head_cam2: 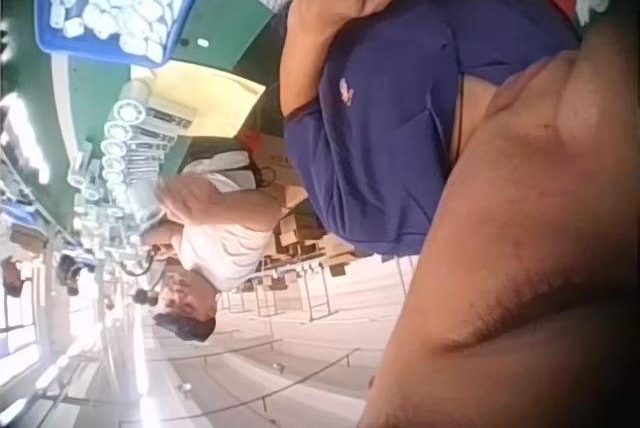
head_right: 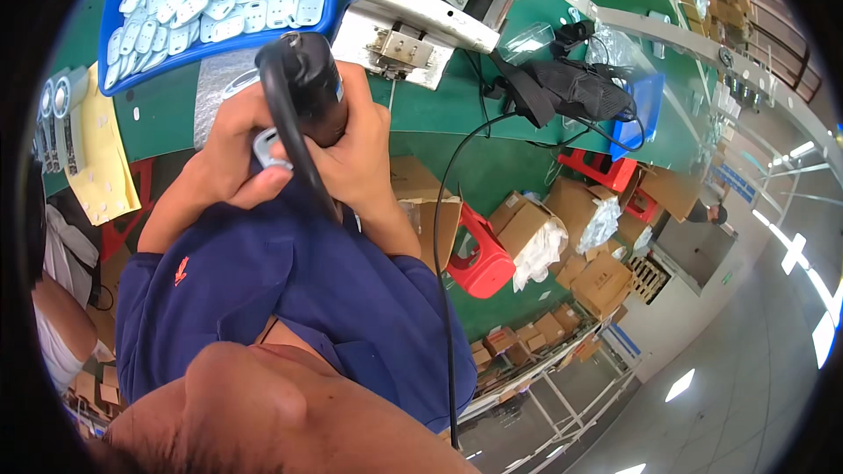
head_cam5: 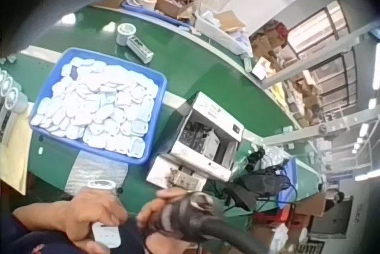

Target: Using an electric screwdriver to assemble small plastic components on an assembly line.

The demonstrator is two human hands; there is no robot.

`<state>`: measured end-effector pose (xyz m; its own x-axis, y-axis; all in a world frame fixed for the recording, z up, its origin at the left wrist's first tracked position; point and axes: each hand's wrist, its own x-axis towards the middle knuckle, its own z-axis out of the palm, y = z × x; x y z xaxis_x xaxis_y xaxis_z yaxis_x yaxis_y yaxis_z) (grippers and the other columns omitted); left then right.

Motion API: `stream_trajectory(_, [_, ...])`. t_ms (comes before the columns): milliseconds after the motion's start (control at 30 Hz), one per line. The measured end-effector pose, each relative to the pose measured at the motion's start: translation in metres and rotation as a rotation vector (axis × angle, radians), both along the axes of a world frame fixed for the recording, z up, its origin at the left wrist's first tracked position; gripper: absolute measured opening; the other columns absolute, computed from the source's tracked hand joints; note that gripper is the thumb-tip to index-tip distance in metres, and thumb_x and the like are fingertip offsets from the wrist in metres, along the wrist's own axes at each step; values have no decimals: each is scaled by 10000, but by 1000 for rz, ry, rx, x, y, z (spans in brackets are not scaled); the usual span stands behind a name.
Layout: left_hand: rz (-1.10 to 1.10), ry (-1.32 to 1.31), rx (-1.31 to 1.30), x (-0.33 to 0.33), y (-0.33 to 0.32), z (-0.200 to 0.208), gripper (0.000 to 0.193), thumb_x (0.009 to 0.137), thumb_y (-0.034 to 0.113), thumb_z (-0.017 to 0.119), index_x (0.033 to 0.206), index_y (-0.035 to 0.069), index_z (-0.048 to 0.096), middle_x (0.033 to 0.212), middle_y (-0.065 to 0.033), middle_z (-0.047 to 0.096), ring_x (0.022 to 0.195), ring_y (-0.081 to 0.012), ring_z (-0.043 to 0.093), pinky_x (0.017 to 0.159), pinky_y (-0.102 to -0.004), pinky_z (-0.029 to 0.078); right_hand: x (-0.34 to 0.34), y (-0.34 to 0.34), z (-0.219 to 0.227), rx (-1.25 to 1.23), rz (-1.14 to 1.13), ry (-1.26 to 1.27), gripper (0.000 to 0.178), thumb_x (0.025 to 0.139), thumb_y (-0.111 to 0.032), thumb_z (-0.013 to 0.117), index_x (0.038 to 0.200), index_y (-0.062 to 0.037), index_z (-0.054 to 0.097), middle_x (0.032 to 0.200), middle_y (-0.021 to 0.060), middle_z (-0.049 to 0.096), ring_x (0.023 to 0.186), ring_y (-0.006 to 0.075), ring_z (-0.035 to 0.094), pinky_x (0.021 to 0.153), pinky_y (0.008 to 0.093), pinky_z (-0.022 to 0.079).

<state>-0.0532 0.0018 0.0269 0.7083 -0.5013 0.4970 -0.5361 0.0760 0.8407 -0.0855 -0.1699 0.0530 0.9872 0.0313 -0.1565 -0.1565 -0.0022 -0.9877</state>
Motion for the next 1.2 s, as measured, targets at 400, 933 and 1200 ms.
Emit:
stream_trajectory(400, [27, -91, -73, 1, -11, -34, 678, 840, 582, 608, 1116, -24, 480, 934, -168, 629, 703, -326, 633, 608, -386, 509, 69, -16, 57, 85, -501, -791, 928, 780, -851, 256, 1222, -44, 374, 539, 126, 522, 352, 193, 439, 355, 293, 417])
stream_trajectory(933, [117, -137, -99, -2, -18, -34, 638, 840, 563, 614, 1147, 15, 504, 1019, -152, 655, 856, -335, 670, 723, -406, 548, 7, -13, 101, 299, 173, -751, 473, 921, -333, 572, 1287, -71, 428, 718, 26, 565, 513, 146, 526, 519, 302, 441])
stream_trajectory(1200, [136, -168, -88, 3, -23, -26, 671, 864, 650, 520, 1082, 16, 489, 837, -119, 611, 567, -229, 557, 494, -335, 449, 21, 3, 94, 408, 100, -853, 407, 810, -32, 586, 1202, -50, 477, 667, -5, 567, 479, 101, 545, 471, 238, 450])
